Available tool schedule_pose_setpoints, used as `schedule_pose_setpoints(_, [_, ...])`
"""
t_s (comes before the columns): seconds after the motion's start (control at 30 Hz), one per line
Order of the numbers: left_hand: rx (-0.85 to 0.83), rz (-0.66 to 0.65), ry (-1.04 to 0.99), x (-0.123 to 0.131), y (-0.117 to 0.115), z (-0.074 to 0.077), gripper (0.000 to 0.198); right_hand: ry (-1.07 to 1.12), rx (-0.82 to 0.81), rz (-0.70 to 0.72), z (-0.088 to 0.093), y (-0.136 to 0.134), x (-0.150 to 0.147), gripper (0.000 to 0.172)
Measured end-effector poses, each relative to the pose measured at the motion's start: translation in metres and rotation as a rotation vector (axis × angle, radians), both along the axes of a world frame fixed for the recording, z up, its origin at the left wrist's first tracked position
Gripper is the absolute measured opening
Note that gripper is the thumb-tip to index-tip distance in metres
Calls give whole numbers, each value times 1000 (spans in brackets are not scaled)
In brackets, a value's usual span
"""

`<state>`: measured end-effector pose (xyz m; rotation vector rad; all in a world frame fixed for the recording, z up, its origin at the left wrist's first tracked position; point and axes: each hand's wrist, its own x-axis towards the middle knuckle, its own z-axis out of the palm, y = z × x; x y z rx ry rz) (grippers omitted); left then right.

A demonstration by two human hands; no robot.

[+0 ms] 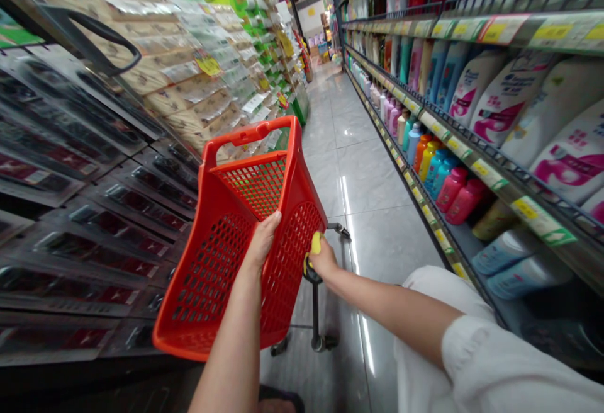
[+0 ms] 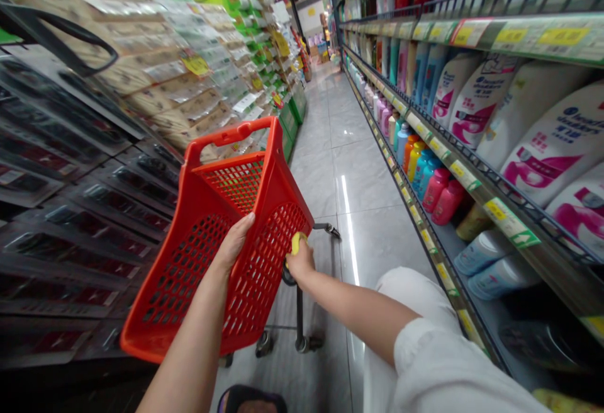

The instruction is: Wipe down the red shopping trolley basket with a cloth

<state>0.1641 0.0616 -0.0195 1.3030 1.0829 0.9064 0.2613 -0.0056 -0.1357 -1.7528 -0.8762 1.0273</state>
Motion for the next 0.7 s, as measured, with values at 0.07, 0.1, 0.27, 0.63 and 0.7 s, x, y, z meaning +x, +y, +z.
schedule_pose_setpoints(0.07, [-17, -22, -12, 2, -2, 1, 55, -182, 117, -34, 20, 27, 16, 74])
schedule_pose_setpoints(0.1, [-26, -29, -20, 3, -3, 1, 57, -282, 188, -20, 29, 36, 22, 75])
schedule_pose_setpoints(0.27, [-3, -16, -10, 11, -4, 0, 64, -472, 5, 131, 29, 49, 30, 77])
schedule_pose_setpoints(0.63, [-216, -49, 205, -44, -61, 16, 59, -200, -57, 219, 40, 22, -5, 70])
schedule_pose_setpoints(0.7, [-231, 28, 149, -56, -71, 12, 54, -224, 85, 297, 54, -5, -20, 73])
